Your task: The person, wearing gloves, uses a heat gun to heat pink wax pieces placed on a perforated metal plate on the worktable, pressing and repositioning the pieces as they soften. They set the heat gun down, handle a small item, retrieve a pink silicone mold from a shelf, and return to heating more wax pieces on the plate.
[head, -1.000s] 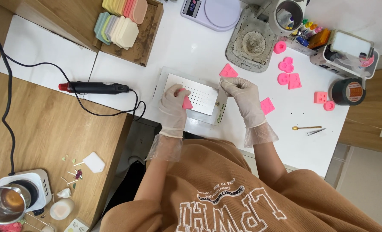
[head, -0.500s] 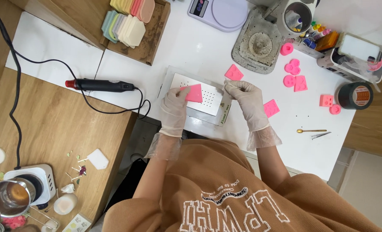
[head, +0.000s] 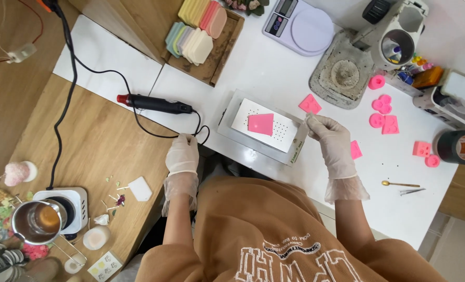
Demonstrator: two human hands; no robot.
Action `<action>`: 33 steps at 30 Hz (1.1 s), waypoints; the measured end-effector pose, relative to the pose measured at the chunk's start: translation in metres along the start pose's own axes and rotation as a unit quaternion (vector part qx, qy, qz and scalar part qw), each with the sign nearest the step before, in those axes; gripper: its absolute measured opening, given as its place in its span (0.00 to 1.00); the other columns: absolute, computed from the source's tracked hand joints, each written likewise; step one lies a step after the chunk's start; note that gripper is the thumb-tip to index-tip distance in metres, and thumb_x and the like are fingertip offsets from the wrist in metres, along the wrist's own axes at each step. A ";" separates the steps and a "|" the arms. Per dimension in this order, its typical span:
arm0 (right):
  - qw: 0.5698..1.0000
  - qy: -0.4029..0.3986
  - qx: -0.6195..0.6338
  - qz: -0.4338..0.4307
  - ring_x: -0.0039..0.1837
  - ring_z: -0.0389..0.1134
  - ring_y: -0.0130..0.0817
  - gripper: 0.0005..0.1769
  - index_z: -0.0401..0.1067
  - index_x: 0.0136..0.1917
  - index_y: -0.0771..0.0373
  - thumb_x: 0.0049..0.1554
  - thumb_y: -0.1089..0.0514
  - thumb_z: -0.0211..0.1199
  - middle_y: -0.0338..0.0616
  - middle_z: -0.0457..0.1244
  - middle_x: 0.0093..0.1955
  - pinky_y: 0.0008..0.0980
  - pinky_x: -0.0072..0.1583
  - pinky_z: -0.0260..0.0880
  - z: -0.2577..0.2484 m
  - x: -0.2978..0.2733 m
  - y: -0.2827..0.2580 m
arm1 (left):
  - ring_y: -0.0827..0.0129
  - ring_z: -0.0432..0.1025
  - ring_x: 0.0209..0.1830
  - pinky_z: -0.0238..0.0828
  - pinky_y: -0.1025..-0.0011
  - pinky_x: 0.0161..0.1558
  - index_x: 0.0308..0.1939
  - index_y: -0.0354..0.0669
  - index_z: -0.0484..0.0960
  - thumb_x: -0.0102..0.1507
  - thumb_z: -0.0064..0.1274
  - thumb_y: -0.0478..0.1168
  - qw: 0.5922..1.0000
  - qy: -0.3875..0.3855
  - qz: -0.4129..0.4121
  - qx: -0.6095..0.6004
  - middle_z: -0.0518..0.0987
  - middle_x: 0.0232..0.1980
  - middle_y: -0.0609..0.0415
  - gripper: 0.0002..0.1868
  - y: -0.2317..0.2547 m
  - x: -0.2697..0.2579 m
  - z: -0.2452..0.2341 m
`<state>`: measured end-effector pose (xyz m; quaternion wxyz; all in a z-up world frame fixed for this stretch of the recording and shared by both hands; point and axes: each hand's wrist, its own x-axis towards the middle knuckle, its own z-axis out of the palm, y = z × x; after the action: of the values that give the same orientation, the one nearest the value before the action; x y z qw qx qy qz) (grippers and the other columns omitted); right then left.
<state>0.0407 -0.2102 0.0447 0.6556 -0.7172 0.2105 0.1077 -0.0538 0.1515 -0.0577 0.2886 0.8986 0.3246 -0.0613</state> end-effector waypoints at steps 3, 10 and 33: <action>1.000 0.017 -0.011 -0.002 0.42 0.66 0.23 0.12 0.78 0.48 0.67 0.58 0.55 0.71 0.38 0.70 0.43 0.24 0.49 0.71 0.002 -0.004 -0.002 | 0.47 0.77 0.46 0.73 0.51 0.45 0.48 0.50 0.83 0.69 0.46 0.53 0.993 -0.069 -0.046 0.087 0.82 0.46 0.46 0.16 -0.027 0.014 0.008; 0.999 0.045 0.006 0.018 0.42 0.68 0.23 0.13 0.78 0.49 0.67 0.56 0.56 0.71 0.38 0.71 0.43 0.24 0.50 0.73 0.005 -0.006 0.004 | 0.54 0.78 0.41 0.76 0.56 0.37 0.63 0.53 0.77 0.73 0.43 0.46 0.968 0.065 0.127 0.207 0.80 0.47 0.50 0.15 0.006 0.053 -0.018; 0.819 -0.214 -0.343 -0.407 0.72 0.62 0.41 0.13 0.84 0.44 0.51 0.43 0.60 0.76 0.46 0.59 0.75 0.38 0.68 0.65 0.074 -0.083 -0.112 | 0.68 0.75 0.56 0.76 0.72 0.59 0.54 0.48 0.81 0.52 0.71 0.30 0.885 -0.060 0.299 -0.352 0.78 0.55 0.56 0.27 0.053 0.000 -0.165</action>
<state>0.0256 -0.1186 0.1716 0.3802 -0.8748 -0.2967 0.0469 -0.0341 0.2110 0.1041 0.6098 0.7868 0.0227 0.0921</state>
